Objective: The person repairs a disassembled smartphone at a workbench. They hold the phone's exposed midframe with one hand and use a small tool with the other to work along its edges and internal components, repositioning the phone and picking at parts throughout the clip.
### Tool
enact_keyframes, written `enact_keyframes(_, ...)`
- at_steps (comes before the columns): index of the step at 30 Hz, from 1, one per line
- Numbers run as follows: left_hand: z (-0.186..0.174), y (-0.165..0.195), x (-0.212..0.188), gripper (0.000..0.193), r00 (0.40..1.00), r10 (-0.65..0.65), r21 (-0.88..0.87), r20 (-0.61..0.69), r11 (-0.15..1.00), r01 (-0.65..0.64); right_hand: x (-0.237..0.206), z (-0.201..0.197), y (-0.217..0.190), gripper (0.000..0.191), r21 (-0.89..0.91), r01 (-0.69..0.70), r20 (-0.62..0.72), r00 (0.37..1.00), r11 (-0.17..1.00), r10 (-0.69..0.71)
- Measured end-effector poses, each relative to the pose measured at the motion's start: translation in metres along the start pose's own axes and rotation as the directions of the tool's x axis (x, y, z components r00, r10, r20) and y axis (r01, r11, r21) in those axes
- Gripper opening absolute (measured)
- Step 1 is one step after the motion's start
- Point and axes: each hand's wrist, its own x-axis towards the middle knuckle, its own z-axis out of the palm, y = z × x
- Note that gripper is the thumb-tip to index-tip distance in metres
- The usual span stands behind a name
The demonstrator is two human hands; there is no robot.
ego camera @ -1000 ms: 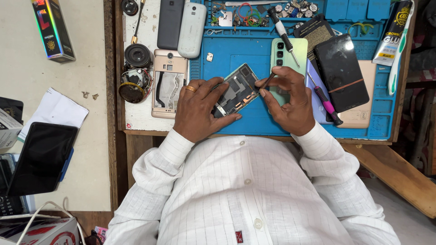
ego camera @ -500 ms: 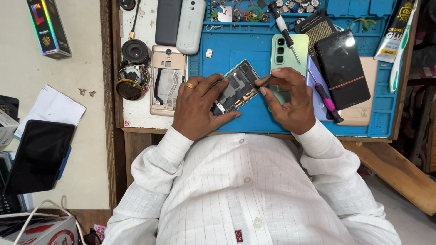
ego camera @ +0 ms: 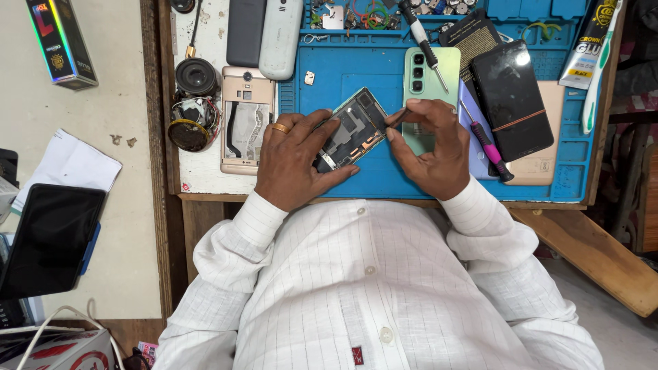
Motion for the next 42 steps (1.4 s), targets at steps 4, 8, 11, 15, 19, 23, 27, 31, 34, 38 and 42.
enact_keyframes(4, 0.000, -0.001, -0.001, 0.073, 1.000, -0.004, -0.017, 0.003, 1.000, 0.004, 0.000, 0.000, 0.001, 0.064, -0.161, 0.089, -0.034, 0.995, 0.983, -0.096)
enact_keyframes(8, 0.001, -0.002, -0.001, 0.071, 1.000, -0.001, -0.042, 0.001, 0.999, 0.001, 0.000, -0.004, 0.002, 0.061, -0.130, 0.149, 0.016, 0.989, 0.980, -0.148)
enact_keyframes(11, 0.001, -0.003, -0.001, 0.069, 1.000, 0.003, -0.050, 0.009, 0.999, -0.002, -0.001, -0.005, 0.002, 0.059, -0.019, 0.041, 0.051, 0.998, 0.999, -0.040)
enact_keyframes(15, 0.001, -0.004, -0.002, 0.064, 0.998, 0.033, -0.036, 0.049, 0.999, -0.031, -0.002, -0.004, 0.002, 0.062, -0.137, 0.168, 0.011, 0.986, 0.976, -0.168)
enact_keyframes(19, 0.002, -0.005, -0.002, 0.066, 0.997, 0.039, -0.037, 0.060, 0.999, -0.037, -0.004, -0.006, 0.002, 0.061, -0.119, 0.055, 0.020, 0.998, 0.991, -0.053)
enact_keyframes(23, 0.002, -0.004, -0.003, 0.066, 0.998, 0.041, -0.029, 0.057, 0.999, -0.040, -0.004, -0.011, 0.002, 0.057, -0.049, 0.107, 0.095, 0.990, 0.993, -0.102)
enact_keyframes(27, 0.000, -0.002, -0.001, 0.067, 0.997, 0.048, -0.015, 0.052, 0.999, -0.048, -0.003, -0.013, 0.000, 0.054, 0.011, 0.104, 0.148, 0.983, 0.994, -0.105)
enact_keyframes(31, -0.003, 0.000, 0.000, 0.072, 0.998, 0.044, -0.035, 0.047, 0.998, -0.043, -0.006, -0.011, 0.001, 0.058, -0.083, 0.139, 0.078, 0.988, 0.987, -0.133)
enact_keyframes(34, -0.005, 0.000, 0.000, 0.074, 0.998, 0.047, -0.047, 0.049, 0.998, -0.045, -0.008, -0.012, 0.003, 0.060, -0.102, 0.098, 0.028, 0.995, 0.990, -0.095)
enact_keyframes(38, -0.004, 0.000, 0.000, 0.075, 0.998, 0.049, -0.037, 0.049, 0.998, -0.047, -0.011, -0.014, 0.003, 0.060, 0.049, -0.011, 0.070, 0.998, 0.999, 0.008)
enact_keyframes(42, -0.002, -0.001, 0.000, 0.076, 0.997, 0.050, -0.036, 0.051, 0.998, -0.048, -0.010, -0.013, 0.002, 0.063, -0.046, 0.102, 0.076, 0.992, 0.994, -0.099)
